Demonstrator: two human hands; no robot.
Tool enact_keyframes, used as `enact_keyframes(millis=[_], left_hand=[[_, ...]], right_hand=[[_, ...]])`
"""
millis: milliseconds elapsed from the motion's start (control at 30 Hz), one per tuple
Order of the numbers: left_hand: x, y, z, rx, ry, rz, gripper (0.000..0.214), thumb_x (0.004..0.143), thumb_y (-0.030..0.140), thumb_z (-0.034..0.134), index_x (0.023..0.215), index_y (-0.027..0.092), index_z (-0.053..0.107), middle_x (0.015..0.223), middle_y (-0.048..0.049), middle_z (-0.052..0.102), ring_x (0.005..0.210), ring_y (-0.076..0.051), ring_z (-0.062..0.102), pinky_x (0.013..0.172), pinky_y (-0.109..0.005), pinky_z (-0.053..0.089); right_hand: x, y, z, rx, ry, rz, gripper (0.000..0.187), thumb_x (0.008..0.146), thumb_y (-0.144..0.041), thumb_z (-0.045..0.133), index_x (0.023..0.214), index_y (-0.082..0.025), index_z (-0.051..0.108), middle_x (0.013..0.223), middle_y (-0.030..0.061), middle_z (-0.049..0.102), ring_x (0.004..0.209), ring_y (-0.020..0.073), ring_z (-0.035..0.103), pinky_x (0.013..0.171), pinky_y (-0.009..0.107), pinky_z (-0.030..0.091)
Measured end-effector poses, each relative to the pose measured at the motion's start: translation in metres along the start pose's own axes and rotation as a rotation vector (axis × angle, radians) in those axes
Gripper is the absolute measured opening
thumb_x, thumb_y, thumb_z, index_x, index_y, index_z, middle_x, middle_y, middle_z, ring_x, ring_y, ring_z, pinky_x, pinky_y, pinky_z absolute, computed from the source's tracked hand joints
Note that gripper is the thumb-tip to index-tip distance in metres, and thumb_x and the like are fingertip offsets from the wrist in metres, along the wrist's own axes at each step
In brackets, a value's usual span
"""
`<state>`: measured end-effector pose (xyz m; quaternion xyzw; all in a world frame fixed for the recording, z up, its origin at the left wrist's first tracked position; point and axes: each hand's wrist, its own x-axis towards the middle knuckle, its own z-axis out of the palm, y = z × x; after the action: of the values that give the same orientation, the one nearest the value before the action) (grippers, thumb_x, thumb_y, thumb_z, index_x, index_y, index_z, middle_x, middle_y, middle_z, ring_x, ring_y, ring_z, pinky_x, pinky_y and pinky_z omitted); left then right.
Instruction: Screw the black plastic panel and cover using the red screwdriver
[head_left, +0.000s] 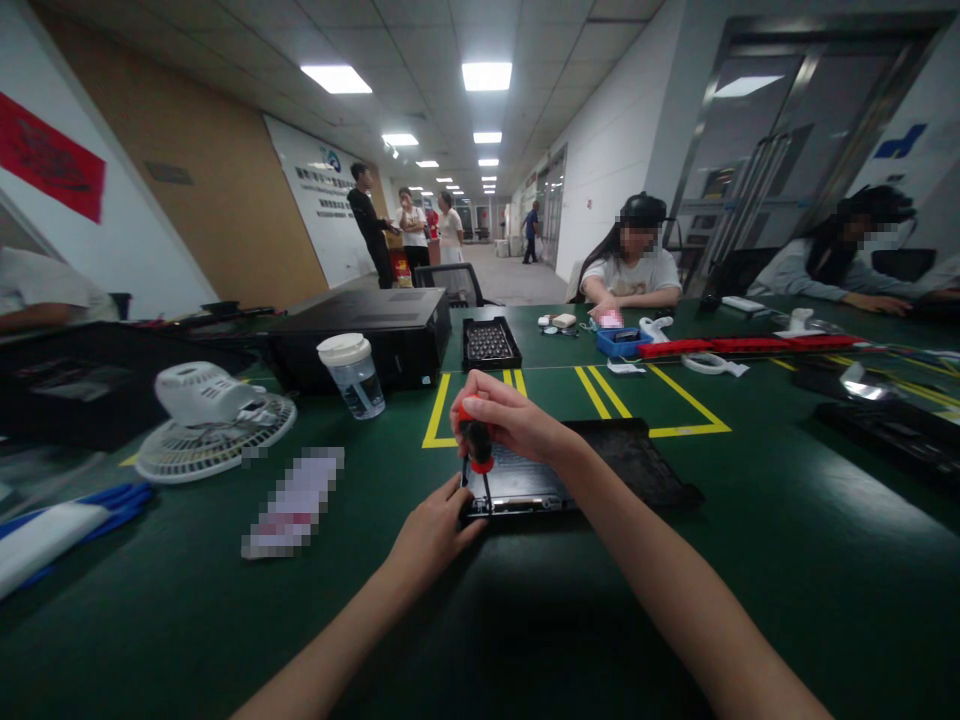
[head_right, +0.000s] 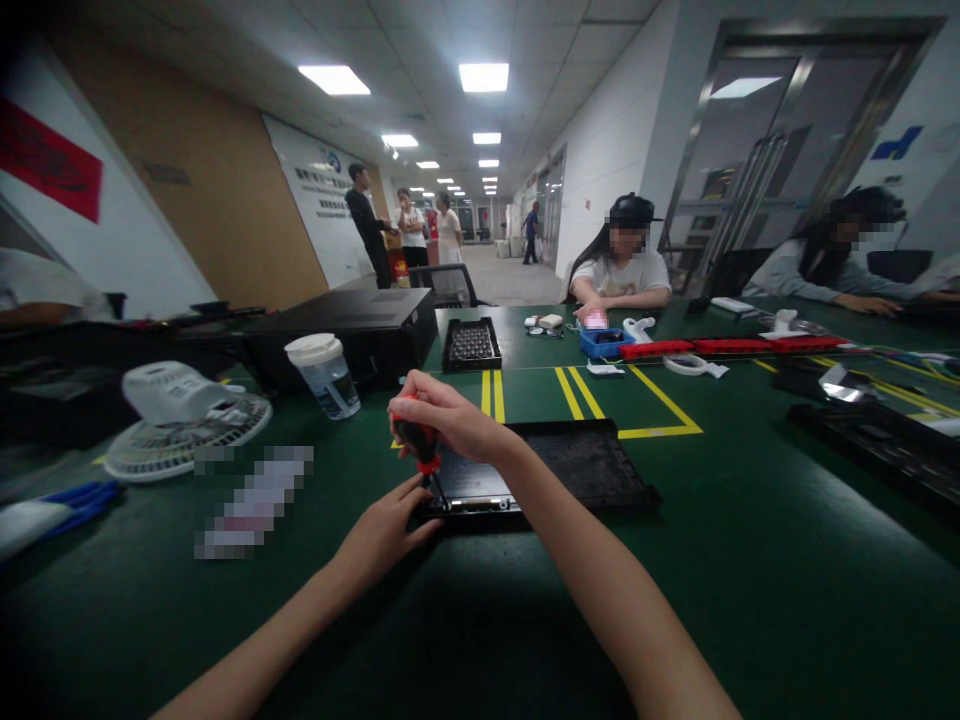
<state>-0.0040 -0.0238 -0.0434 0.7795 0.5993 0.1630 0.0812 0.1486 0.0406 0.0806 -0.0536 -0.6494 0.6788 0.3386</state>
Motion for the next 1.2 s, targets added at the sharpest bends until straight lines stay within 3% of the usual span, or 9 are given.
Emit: enact_keyframes(millis=[633, 967, 1200], left_hand=[[-0.0001, -0.0007, -0.0002, 0.051, -0.013, -0.003, 0.031, 0.081, 0.039, 0.052, 0.104, 0.019, 0.058, 0.134, -0.0128, 0.045, 0.112, -0.027, 0.053, 0.094, -0.037, 0.042], [-0.0004, -0.0004, 0.0005, 0.043, 0.003, 0.007, 0.028, 0.081, 0.038, 0.052, 0.101, 0.019, 0.059, 0.132, -0.0116, 0.047, 0.109, -0.025, 0.055, 0.093, -0.036, 0.043], [-0.0009, 0.0017, -0.0017, 0.027, 0.002, -0.01, 0.029, 0.08, 0.037, 0.054, 0.101, 0.018, 0.06, 0.133, -0.0126, 0.047, 0.11, -0.027, 0.055, 0.093, -0.037, 0.043]], right_hand=[[0.0004, 0.0004, -0.0042, -0.23, 0.097, -0.107, 0.027, 0.078, -0.034, 0.061, 0.074, -0.018, 0.039, 0.069, -0.0042, 0.047, 0.053, 0.006, 0.047, 0.05, 0.018, 0.041], [0.0004, -0.002, -0.0027, -0.487, 0.21, -0.195, 0.029, 0.074, -0.037, 0.061, 0.07, -0.018, 0.04, 0.066, -0.0049, 0.041, 0.055, 0.0067, 0.04, 0.051, 0.02, 0.033], [0.0001, -0.003, 0.0018, -0.63, 0.291, -0.218, 0.03, 0.074, -0.04, 0.059, 0.068, -0.018, 0.039, 0.065, -0.0049, 0.041, 0.056, 0.0074, 0.04, 0.054, 0.021, 0.035]])
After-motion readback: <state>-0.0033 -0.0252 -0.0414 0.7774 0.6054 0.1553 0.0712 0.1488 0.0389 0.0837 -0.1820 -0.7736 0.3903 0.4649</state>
